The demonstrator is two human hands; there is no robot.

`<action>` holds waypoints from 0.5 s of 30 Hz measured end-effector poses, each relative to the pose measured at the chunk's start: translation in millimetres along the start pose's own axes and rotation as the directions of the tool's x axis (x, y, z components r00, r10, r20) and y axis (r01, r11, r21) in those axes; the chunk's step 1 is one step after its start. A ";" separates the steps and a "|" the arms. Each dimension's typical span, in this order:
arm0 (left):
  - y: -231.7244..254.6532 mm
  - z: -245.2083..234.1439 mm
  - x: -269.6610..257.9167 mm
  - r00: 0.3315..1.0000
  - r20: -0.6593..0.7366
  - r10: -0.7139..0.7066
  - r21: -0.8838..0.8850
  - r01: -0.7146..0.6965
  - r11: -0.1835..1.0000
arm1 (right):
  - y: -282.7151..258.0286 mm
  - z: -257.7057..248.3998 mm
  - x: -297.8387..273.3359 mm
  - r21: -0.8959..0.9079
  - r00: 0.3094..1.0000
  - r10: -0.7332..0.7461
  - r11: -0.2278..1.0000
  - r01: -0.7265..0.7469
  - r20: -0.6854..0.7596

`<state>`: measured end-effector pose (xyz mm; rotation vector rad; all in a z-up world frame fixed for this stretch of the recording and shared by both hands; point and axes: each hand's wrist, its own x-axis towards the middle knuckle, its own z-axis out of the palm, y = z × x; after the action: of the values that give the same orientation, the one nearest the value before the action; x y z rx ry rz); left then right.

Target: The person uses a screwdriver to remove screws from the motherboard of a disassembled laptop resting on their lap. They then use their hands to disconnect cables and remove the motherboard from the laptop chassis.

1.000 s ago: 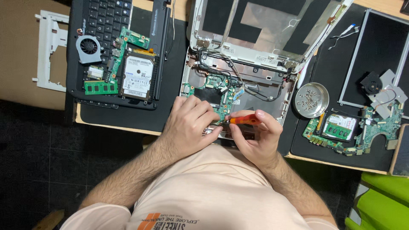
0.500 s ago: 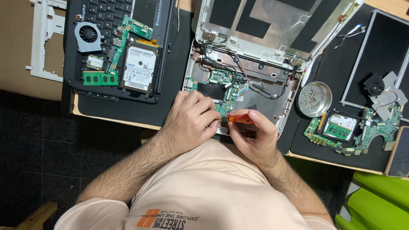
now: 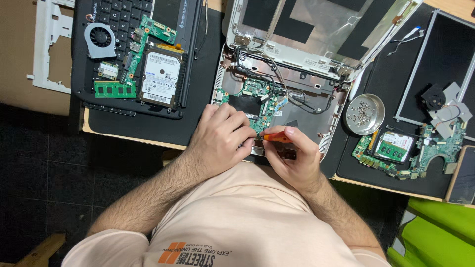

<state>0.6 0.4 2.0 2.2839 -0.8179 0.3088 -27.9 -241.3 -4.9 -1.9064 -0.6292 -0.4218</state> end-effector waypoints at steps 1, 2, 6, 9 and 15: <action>-0.4 -0.1 0.2 1.000 0.001 0.000 -0.001 0.000 1.000 | 0.3 0.0 -0.5 0.000 1.000 0.001 1.000 -0.001 0.000; -0.7 -0.1 0.4 1.000 0.001 0.003 0.000 -0.003 1.000 | 0.5 -0.2 -0.9 -0.017 1.000 -0.002 1.000 0.002 0.001; -0.6 1.5 -0.6 1.000 -0.001 0.003 0.004 -0.003 1.000 | -0.8 -1.4 -2.9 -0.069 1.000 -0.018 0.997 0.019 0.010; -0.2 1.0 1.0 1.000 -0.020 0.000 -0.001 0.000 1.000 | -17.5 -3.0 22.1 -0.058 0.995 -0.100 0.993 0.101 0.016; 0.5 1.0 1.3 0.999 -0.033 -0.001 0.005 0.002 1.000 | -14.5 -3.3 21.7 -0.118 0.981 -0.191 0.974 0.193 0.024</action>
<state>1.3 -1.1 2.0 2.2775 -0.7993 0.3473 -19.2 -234.6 19.0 -1.9699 -0.8167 -0.5824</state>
